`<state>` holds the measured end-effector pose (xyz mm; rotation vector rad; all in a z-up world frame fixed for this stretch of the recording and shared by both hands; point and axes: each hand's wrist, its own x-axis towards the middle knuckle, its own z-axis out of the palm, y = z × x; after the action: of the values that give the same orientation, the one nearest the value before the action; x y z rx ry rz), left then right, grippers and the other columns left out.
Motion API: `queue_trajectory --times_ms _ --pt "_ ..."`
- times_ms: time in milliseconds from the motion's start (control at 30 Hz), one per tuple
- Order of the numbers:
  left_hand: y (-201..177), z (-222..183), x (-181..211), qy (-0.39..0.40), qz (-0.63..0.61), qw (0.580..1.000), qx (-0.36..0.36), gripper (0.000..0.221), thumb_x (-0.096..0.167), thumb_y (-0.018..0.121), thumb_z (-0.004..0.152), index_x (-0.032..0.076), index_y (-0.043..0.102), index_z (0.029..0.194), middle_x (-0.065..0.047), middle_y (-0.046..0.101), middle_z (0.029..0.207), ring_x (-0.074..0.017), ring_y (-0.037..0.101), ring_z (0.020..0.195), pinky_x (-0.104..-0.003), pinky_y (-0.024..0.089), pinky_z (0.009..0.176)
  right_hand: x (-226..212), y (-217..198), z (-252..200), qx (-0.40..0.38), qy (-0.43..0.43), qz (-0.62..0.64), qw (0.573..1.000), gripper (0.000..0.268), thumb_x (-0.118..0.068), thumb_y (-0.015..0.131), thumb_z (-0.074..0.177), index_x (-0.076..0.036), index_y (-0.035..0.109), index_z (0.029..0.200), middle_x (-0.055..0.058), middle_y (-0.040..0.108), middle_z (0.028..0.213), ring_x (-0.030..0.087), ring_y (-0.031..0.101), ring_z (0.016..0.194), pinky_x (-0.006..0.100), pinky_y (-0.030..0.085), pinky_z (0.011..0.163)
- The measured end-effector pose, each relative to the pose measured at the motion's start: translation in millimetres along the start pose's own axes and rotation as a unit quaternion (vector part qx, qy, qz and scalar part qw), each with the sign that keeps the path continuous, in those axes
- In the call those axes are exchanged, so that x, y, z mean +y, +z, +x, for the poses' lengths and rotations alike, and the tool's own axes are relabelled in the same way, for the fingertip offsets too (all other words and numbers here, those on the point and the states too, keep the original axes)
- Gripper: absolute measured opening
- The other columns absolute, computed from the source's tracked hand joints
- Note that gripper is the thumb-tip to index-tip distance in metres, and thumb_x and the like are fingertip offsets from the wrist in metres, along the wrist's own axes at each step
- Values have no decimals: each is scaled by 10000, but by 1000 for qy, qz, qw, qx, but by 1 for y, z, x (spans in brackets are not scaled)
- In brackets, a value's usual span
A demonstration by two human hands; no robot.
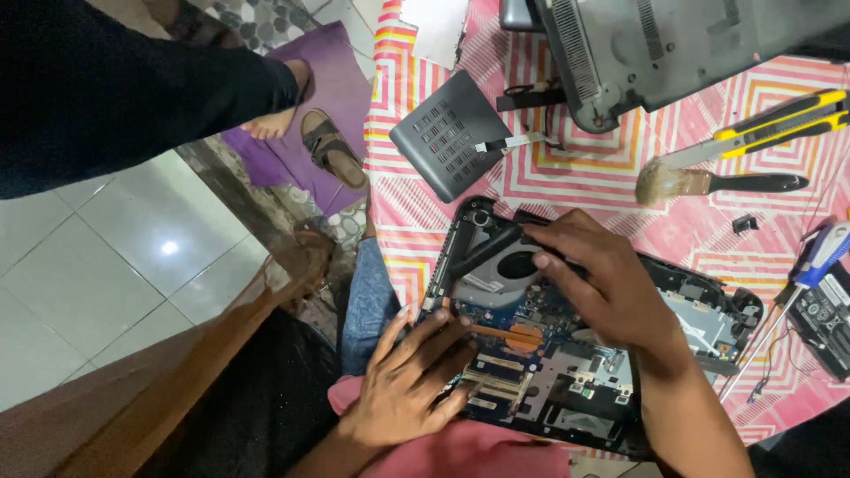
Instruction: The person is repairing a laptop by applying thermal paste to the CPU and reattaching the cooling fan. They carefully spread the paste and secure the fan in place.
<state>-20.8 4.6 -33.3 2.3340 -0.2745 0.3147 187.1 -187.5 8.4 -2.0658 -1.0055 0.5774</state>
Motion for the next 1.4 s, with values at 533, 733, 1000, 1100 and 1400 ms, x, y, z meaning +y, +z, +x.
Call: queue_trajectory --times_ms 533,733,1000,1100,1400 --pt "-2 2 4 -10 -13 1000 9 283 314 656 947 116 703 1145 -83 653 1335 -277 576 1294 -498 335 1126 -2 14 1 48 -15 -116 992 308 -168 624 981 -46 669 1261 137 570 1147 277 612 1056 384 502 898" --pt "-2 4 4 -15 -13 1000 17 273 299 648 953 114 696 1148 -81 658 1322 -274 591 1280 -489 331 1123 -7 11 6 52 -45 -130 989 288 -210 637 967 -28 682 1187 135 608 1091 275 610 1027 370 499 850" --pt "0 0 4 -14 -18 1000 22 283 302 666 951 121 680 1168 -81 651 1328 -275 553 1317 -507 334 1134 -21 16 7 -9 -111 -306 946 546 -555 644 894 -248 584 1342 115 537 1443 340 541 1235 467 429 814" --pt "0 1 4 -16 -16 1000 18 273 317 663 954 127 699 1145 -73 655 1318 -269 547 1321 -502 316 1145 -22 22 4 -11 -111 -344 932 546 -599 629 891 -262 590 1319 88 560 1420 312 548 1267 435 406 884" --pt "2 -1 2 -17 -41 999 8 284 285 627 954 107 691 1166 -107 629 1352 -300 549 1328 -525 314 1139 -33 19 11 -11 -120 -359 926 504 -536 657 855 -224 618 1249 99 599 1320 312 598 1151 470 420 931"
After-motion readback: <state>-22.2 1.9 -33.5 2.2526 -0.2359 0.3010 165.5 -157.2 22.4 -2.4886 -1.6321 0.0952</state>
